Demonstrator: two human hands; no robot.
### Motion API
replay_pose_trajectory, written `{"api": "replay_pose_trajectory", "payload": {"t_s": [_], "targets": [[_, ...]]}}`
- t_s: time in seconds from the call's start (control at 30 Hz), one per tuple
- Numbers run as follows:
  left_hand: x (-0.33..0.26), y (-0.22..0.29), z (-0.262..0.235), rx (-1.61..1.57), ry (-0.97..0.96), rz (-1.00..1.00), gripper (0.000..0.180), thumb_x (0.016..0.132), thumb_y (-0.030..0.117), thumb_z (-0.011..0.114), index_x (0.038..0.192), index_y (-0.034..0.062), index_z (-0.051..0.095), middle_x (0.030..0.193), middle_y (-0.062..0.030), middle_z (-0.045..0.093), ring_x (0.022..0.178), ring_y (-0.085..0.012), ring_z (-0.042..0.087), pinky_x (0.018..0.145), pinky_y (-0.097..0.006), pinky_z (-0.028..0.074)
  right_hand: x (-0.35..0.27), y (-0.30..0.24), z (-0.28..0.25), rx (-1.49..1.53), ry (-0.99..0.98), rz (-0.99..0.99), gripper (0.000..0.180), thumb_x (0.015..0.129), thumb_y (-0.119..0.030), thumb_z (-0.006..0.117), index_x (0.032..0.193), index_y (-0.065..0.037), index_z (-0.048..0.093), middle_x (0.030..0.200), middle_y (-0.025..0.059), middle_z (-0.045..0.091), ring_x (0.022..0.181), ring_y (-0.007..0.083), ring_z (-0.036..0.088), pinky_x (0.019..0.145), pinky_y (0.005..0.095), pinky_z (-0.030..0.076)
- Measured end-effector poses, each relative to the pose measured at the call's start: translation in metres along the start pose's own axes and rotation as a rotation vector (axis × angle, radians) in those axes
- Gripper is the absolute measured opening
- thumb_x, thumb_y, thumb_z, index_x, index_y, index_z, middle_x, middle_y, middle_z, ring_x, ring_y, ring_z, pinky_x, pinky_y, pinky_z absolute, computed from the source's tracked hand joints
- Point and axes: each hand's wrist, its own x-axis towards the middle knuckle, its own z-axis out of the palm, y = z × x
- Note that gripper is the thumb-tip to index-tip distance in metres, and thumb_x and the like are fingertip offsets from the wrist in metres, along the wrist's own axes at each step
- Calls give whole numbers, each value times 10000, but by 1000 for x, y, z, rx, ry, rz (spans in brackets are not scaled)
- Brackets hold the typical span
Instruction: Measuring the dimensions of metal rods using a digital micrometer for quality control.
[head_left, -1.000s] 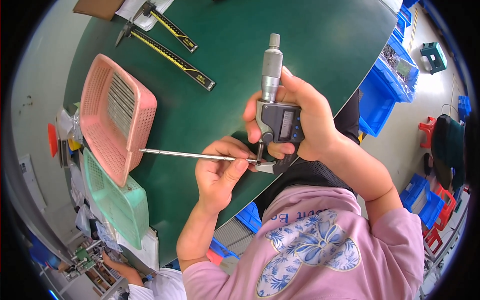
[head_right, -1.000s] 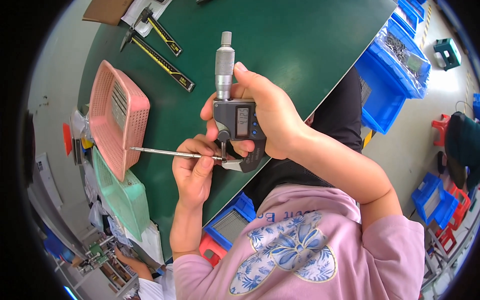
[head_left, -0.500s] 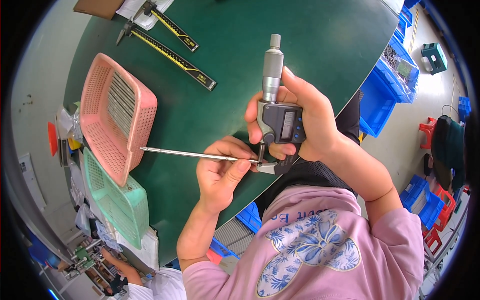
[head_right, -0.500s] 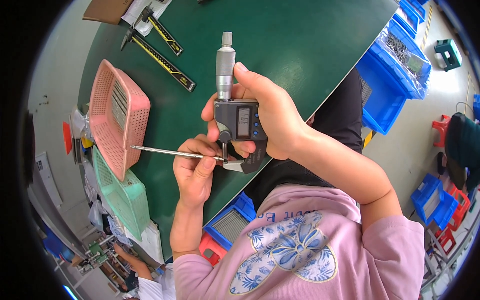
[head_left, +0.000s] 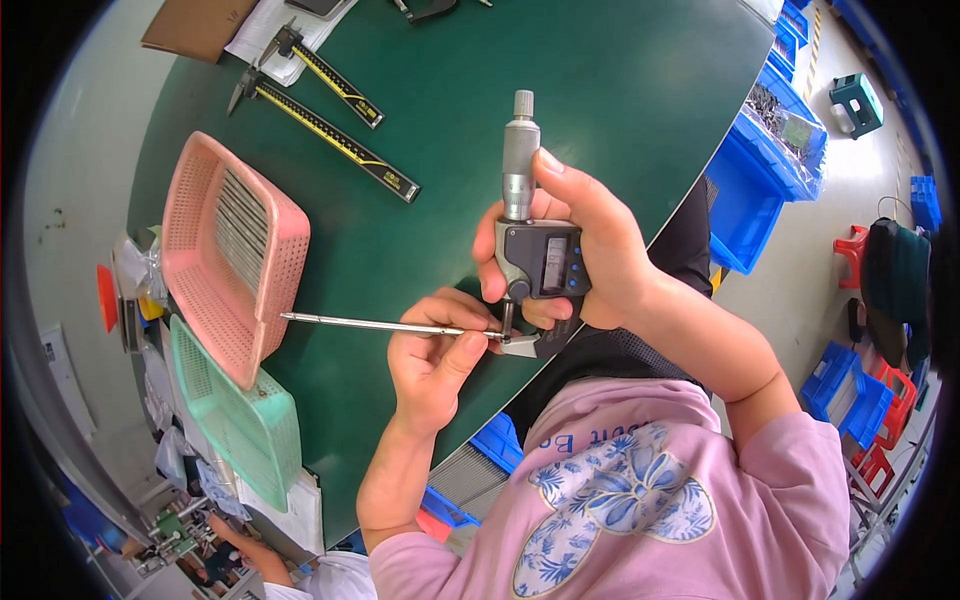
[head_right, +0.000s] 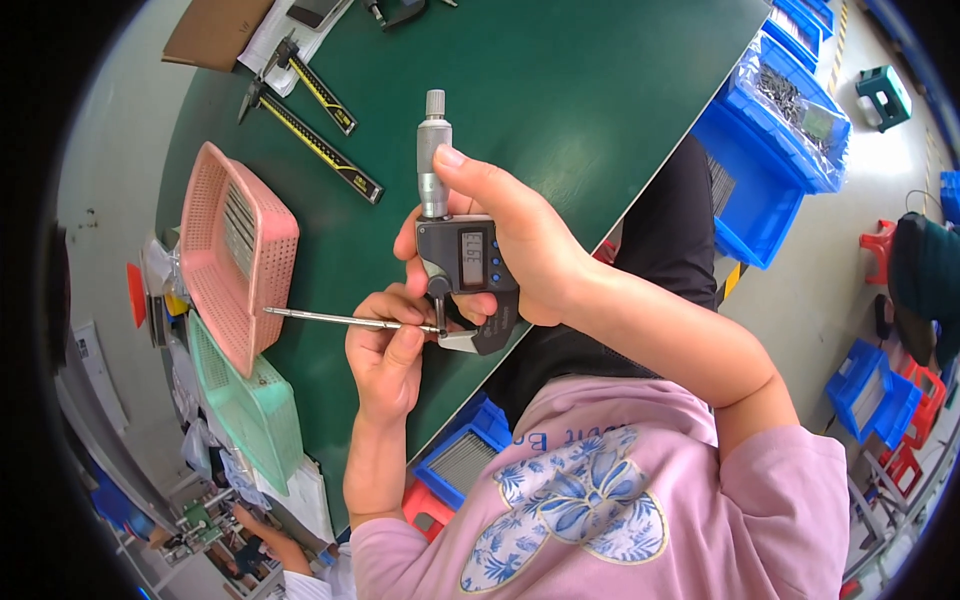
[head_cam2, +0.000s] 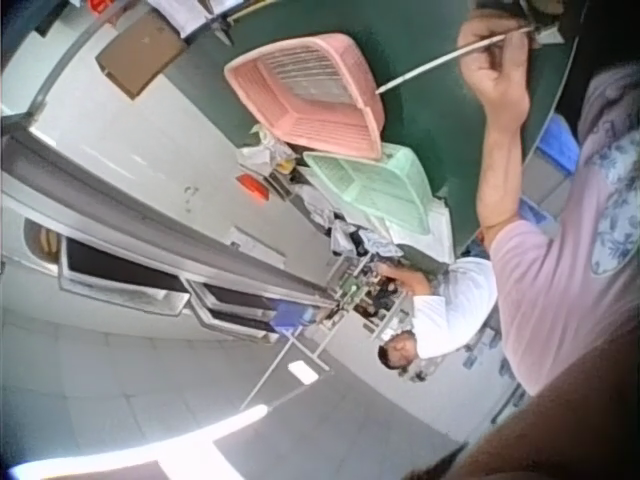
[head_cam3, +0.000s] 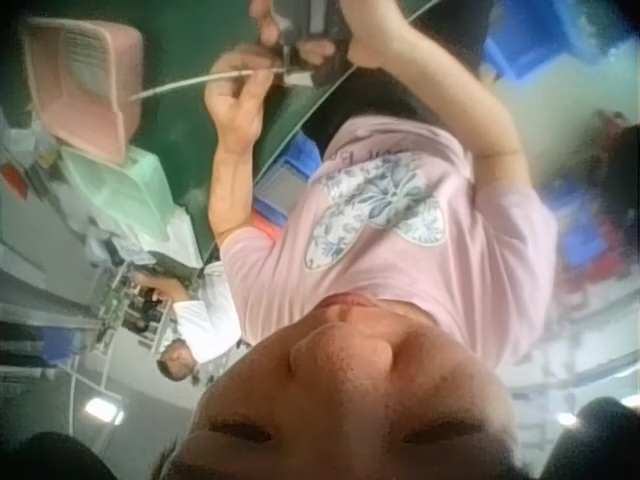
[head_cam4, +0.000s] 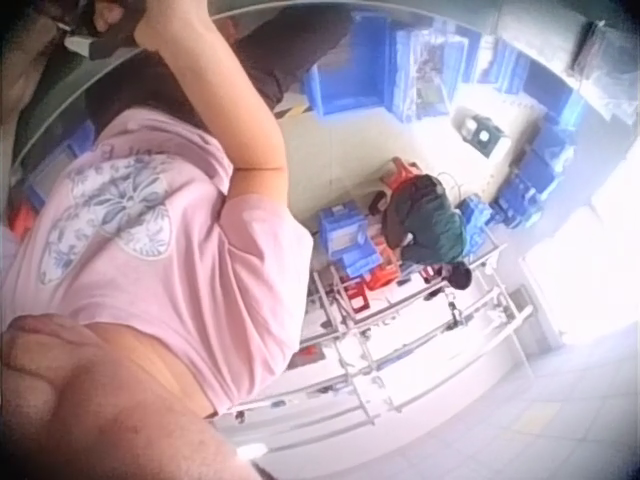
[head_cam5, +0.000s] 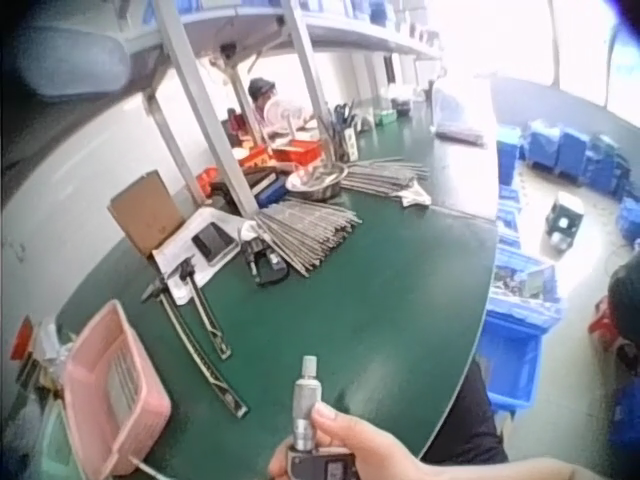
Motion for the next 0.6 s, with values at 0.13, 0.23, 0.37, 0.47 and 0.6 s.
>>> {"api": "replay_pose_trajectory", "payload": {"t_s": [0.13, 0.23, 0.37, 0.47, 0.6], "targets": [[-9, 9, -13, 17, 13, 1, 67, 795, 38, 522, 832, -16, 506, 823, -104, 515, 742, -153, 536, 649, -245, 446, 8, 12, 10, 41, -30, 50, 597, 807, -558, 300, 820, -3, 520, 629, 116, 547, 330, 129, 380, 314, 226, 304], [-10, 13, -11, -35, 41, -65, 61, 797, 52, 532, 837, 11, 511, 803, -52, 532, 732, -107, 523, 657, -210, 422, 5, 16, 2, 116, 13, 35, 588, 824, -548, 264, 855, -13, 507, 654, 130, 538, 306, 137, 349, 303, 242, 297], [-42, 56, -21, 156, 232, 59, 135, 802, 61, 525, 921, 16, 478, 809, -33, 525, 730, -93, 523, 642, -217, 434, 0, 10, 2, 65, 17, 1, 545, 840, -519, 260, 827, -27, 491, 632, 116, 511, 292, 124, 307, 292, 252, 291], [-82, 103, -47, 337, 595, 189, 216, 772, 22, 511, 975, -4, 443, 703, -32, 500, 641, -111, 521, 580, -235, 450, 6, 10, -3, 98, -42, -2, 508, 853, -492, 256, 854, -30, 468, 654, 119, 509, 294, 124, 313, 292, 266, 302], [-125, 144, -97, 722, 1052, -55, 172, 761, 111, 434, 900, 13, 455, 557, -14, 435, 467, -102, 446, 445, -227, 379, 7, 6, -6, 129, -72, 34, 496, 862, -472, 245, 858, -27, 465, 654, 122, 509, 294, 128, 319, 296, 276, 307]]}}
